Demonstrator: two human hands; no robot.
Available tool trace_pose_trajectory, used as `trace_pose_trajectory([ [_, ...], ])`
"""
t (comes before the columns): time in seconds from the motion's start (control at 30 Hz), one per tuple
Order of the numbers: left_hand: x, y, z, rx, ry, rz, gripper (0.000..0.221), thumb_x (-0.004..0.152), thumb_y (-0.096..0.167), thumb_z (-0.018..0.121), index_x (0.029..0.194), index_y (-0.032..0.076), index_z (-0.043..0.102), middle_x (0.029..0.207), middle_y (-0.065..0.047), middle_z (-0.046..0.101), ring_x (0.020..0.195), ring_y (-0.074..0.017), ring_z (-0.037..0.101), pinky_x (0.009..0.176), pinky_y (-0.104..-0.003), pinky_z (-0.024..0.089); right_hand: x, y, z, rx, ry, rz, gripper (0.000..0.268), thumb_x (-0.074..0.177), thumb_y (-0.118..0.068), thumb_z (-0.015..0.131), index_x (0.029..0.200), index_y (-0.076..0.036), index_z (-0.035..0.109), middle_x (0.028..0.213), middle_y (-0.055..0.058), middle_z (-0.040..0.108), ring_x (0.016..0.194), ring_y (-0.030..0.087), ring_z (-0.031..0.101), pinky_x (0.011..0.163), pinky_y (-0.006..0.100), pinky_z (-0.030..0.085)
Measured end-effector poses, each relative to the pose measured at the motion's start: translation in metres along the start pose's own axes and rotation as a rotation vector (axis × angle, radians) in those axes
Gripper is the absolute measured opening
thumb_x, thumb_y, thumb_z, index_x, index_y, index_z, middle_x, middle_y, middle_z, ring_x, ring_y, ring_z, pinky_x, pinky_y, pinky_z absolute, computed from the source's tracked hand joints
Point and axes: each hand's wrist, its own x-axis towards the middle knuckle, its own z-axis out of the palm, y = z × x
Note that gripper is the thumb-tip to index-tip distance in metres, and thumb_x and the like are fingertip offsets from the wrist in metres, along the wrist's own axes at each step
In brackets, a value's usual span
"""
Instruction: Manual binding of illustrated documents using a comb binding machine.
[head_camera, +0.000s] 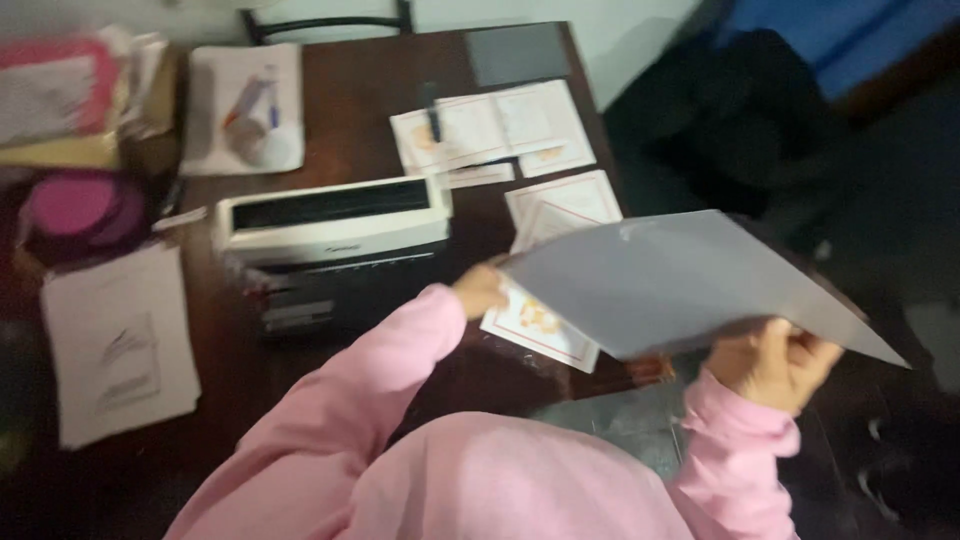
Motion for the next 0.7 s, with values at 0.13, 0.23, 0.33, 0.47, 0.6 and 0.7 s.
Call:
trace_pose_trajectory([
  [0.13, -0.171, 0.075, -0.018, -0.483, 0.005, 0.588, 0.091, 0.07, -0.005, 0.079, 0.15, 0.012, 0.037, 0.146, -0.009, 0.052, 0.13, -0.0201, 0.051, 0.101, -0.037, 0.042, -0.01, 0.072, 0.071, 0.211, -0.206, 0.285, 0.038, 0.104, -0.004, 0.061, 0.14, -0.01, 0.051, 0.107, 0.003, 0.065, 0.084, 0.01, 0.062, 0.073, 0.024, 0.054],
  [0.23, -0.208, 0.065, -0.042, -0.896, 0.418, 0.477, 0.049, 0.089, -0.006, 0.077, 0.131, 0.002, 0.055, 0.105, -0.01, 0.062, 0.09, -0.0206, 0.058, 0.08, -0.037, 0.049, -0.038, 0.132, 0.113, 0.516, -0.318, 0.488, 0.038, 0.108, -0.003, 0.065, 0.143, -0.01, 0.053, 0.097, 0.006, 0.063, 0.078, 0.014, 0.061, 0.071, 0.03, 0.054],
  [0.33, -0.252, 0.069, -0.097, -0.887, 0.791, 0.668, 0.023, 0.096, 0.0, 0.072, 0.116, -0.002, 0.062, 0.106, -0.013, 0.074, 0.097, -0.0219, 0.071, 0.091, -0.037, 0.061, -0.039, 0.164, 0.148, 0.618, -0.464, 0.643, 0.034, 0.1, -0.002, 0.068, 0.132, -0.009, 0.056, 0.097, 0.006, 0.066, 0.073, 0.017, 0.062, 0.066, 0.032, 0.055],
  [0.47, -0.292, 0.034, -0.139, -0.661, 1.0, 0.481, 0.027, 0.09, 0.006, 0.073, 0.116, 0.001, 0.067, 0.107, -0.009, 0.074, 0.096, -0.0158, 0.07, 0.088, -0.03, 0.057, -0.024, 0.227, 0.152, 0.325, -0.679, 0.504, 0.035, 0.089, 0.004, 0.075, 0.121, -0.007, 0.063, 0.105, 0.005, 0.067, 0.093, 0.016, 0.062, 0.087, 0.031, 0.054],
  [0.6, -0.289, -0.01, -0.155, -0.426, 0.951, 0.361, 0.026, 0.088, 0.01, 0.077, 0.111, 0.003, 0.07, 0.105, -0.008, 0.076, 0.094, -0.0158, 0.071, 0.086, -0.029, 0.057, -0.032, 0.24, 0.172, -0.238, -0.901, 0.421, 0.031, 0.087, 0.008, 0.082, 0.112, -0.005, 0.068, 0.103, 0.004, 0.067, 0.095, 0.015, 0.063, 0.09, 0.031, 0.055],
  [0.7, -0.258, -0.067, -0.157, -0.391, 0.909, 0.275, 0.021, 0.086, 0.011, 0.079, 0.105, 0.005, 0.071, 0.102, -0.007, 0.076, 0.093, -0.0154, 0.071, 0.084, -0.03, 0.057, -0.068, 0.241, 0.186, -0.403, -0.957, 0.316, 0.027, 0.085, 0.008, 0.081, 0.105, -0.005, 0.068, 0.104, 0.006, 0.074, 0.098, 0.014, 0.068, 0.09, 0.031, 0.056],
])
